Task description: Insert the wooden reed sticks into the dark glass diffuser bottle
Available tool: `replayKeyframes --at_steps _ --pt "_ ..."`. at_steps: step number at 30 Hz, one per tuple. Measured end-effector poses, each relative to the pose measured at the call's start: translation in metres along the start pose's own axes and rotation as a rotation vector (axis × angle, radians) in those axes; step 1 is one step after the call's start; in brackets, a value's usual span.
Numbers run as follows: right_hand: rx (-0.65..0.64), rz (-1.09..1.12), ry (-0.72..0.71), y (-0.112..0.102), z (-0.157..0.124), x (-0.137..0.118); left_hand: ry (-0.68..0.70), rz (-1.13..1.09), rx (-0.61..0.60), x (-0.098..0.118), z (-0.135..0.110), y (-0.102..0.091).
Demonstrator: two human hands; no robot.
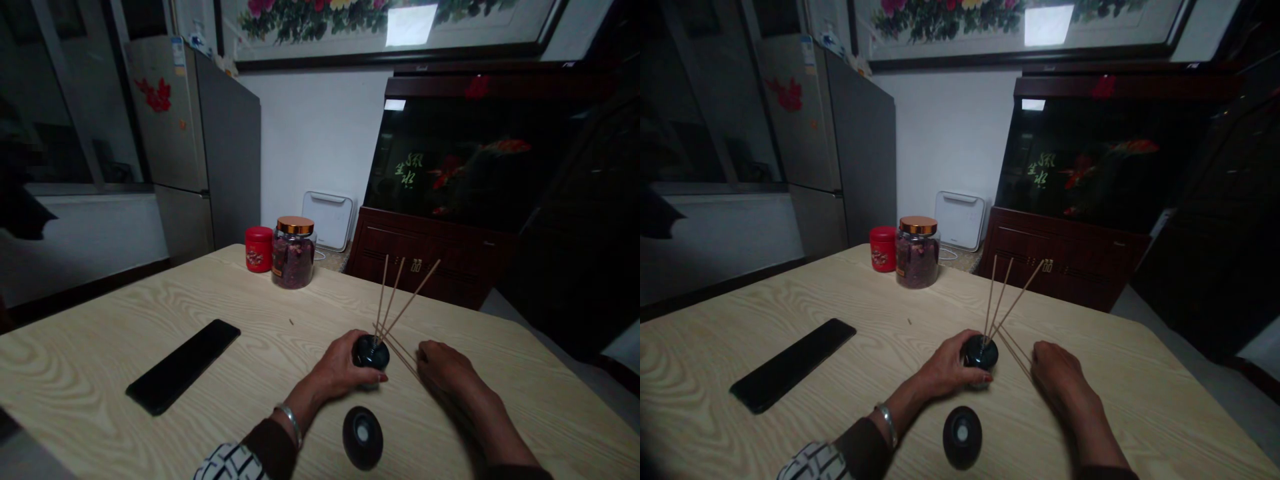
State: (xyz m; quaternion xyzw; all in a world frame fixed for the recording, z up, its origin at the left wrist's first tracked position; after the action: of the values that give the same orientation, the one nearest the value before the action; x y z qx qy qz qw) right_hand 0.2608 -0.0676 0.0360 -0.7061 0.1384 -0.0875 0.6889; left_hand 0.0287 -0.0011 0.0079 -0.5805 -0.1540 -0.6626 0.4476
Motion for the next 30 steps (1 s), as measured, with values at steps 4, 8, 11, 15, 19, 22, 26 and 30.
replayKeyframes --at_steps 4,8,11,15,19,22,26,30 --pt "0.020 -0.014 0.009 -0.002 0.000 -0.002 -0.004 0.001 0.006 -0.001 0.000 0.000" --pt "0.119 0.039 0.025 -0.012 -0.002 -0.004 0.004 0.012 0.009 0.001 -0.001 0.000" --pt "0.269 0.191 0.034 -0.025 -0.001 0.000 0.005 0.005 0.005 0.003 -0.001 -0.001" --pt "0.541 0.630 0.011 -0.043 -0.001 0.006 0.005 -0.018 0.006 0.000 0.000 0.001" --pt "0.683 1.360 0.007 -0.064 -0.007 0.007 0.000 -0.029 0.005 -0.001 0.000 0.001" --pt "0.639 1.782 -0.021 -0.081 -0.017 0.000 0.004 -0.019 0.005 0.001 -0.001 0.000" --pt "0.678 1.818 -0.102 -0.097 -0.032 -0.023 -0.009 -0.023 0.004 0.003 -0.001 0.000" --pt "0.694 1.743 -0.198 -0.096 -0.036 -0.048 -0.005 -0.009 0.003 0.003 -0.001 0.000"
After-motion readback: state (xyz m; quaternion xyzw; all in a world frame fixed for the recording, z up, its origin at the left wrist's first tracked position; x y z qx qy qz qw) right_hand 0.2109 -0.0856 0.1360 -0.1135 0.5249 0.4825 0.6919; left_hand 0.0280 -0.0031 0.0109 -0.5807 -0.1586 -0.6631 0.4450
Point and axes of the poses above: each hand's wrist, its own z-axis towards the middle knuckle, its own y-axis out of the palm, x = y × z, the point moved 2 cm from there along z, towards the middle knuckle, and after that the axes turned 3 degrees about z, right-handed, at the moved point
